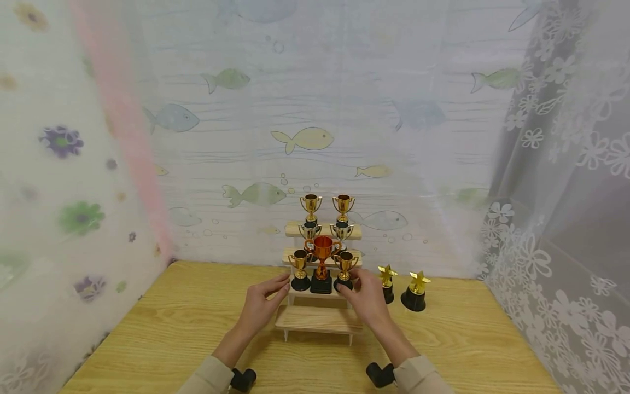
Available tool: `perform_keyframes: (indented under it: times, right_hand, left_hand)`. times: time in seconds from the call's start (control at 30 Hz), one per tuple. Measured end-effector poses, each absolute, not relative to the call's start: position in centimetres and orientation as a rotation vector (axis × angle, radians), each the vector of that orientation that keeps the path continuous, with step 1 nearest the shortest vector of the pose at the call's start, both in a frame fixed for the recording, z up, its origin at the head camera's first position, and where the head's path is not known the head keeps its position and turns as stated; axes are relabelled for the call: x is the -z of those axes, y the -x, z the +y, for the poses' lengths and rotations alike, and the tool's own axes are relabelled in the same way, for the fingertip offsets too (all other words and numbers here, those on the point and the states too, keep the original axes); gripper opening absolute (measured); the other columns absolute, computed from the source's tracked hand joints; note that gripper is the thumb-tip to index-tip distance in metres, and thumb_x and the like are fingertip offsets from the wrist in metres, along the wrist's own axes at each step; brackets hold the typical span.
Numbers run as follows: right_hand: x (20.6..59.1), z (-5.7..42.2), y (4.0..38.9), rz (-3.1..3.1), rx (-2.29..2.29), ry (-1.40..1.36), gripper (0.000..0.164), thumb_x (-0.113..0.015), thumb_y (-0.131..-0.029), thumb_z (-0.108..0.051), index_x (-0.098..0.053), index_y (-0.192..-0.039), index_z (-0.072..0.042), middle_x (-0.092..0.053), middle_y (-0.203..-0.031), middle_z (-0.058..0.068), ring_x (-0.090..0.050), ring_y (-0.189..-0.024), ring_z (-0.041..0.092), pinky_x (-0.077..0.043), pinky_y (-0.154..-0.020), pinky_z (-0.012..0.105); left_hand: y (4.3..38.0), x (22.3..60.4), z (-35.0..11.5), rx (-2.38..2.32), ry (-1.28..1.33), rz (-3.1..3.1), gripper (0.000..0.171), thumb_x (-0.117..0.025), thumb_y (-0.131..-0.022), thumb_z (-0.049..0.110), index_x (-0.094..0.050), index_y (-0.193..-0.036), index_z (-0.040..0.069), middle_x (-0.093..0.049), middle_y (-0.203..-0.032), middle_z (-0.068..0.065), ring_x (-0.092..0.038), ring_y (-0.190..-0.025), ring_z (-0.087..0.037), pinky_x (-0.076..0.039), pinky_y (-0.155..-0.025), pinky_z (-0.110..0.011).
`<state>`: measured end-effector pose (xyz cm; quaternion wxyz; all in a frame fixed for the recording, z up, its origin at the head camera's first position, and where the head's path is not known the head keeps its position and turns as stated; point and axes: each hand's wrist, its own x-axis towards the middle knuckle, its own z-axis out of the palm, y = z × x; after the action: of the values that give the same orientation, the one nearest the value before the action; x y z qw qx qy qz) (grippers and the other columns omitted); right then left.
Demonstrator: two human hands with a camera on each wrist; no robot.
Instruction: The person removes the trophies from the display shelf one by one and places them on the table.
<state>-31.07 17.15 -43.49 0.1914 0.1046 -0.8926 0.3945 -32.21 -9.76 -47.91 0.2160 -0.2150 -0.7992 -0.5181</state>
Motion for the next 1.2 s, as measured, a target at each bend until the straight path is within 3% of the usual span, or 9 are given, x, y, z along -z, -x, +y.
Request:
perform_keyframes:
  times: [0.4,0.77,1.2]
  right_hand:
    - [43.77,16.95,31.35,-2.484,-1.118,-0.277,0.024,-0.083,-0.087,-0.018,-0.073,-0.104,-0.004,-0.065,-0.09,0.006,-0.053,-0.074,0.017,-0.043,-0.063,0.03]
    - [43.85,16.81,31.32,-2.47,-1.131,-0.265,0.025,-0.084,-0.087,-0.02,-0.074,-0.102,-0.003,-0.064,-0.087,0.007,-0.052,-0.072,0.016,-0.043,-0.062,0.029]
    - [43.89,17.13,30.93,-2.471,-1.085,-0.256,0.029,-0.085,-0.086,-0.022,-0.074,-0.104,-0.002,-0.066,-0.09,0.006,-0.055,-0.074,0.018,-0.044,-0.064,0.031]
  left_hand:
    - [32.24,48.08,-9.72,1.429,0.586,-2.23,0.028,-0.067,-0.102,0.014,-0.073,-0.123,-0.002,-0.067,-0.133,-0.013,-0.064,-0.124,-0.031,-0.057,-0.096,-0.045]
    - [32.17,48.04,-9.65,1.434,0.59,-2.205,0.026,-0.067,-0.1,0.009,-0.073,-0.122,-0.003,-0.068,-0.131,-0.018,-0.065,-0.123,-0.033,-0.057,-0.095,-0.047]
    - [32.33,48.26,-9.67,1.421,0.573,-2.21,0.028,-0.067,-0.101,0.015,-0.074,-0.122,-0.002,-0.069,-0.131,-0.008,-0.065,-0.123,-0.03,-0.057,-0.095,-0.046]
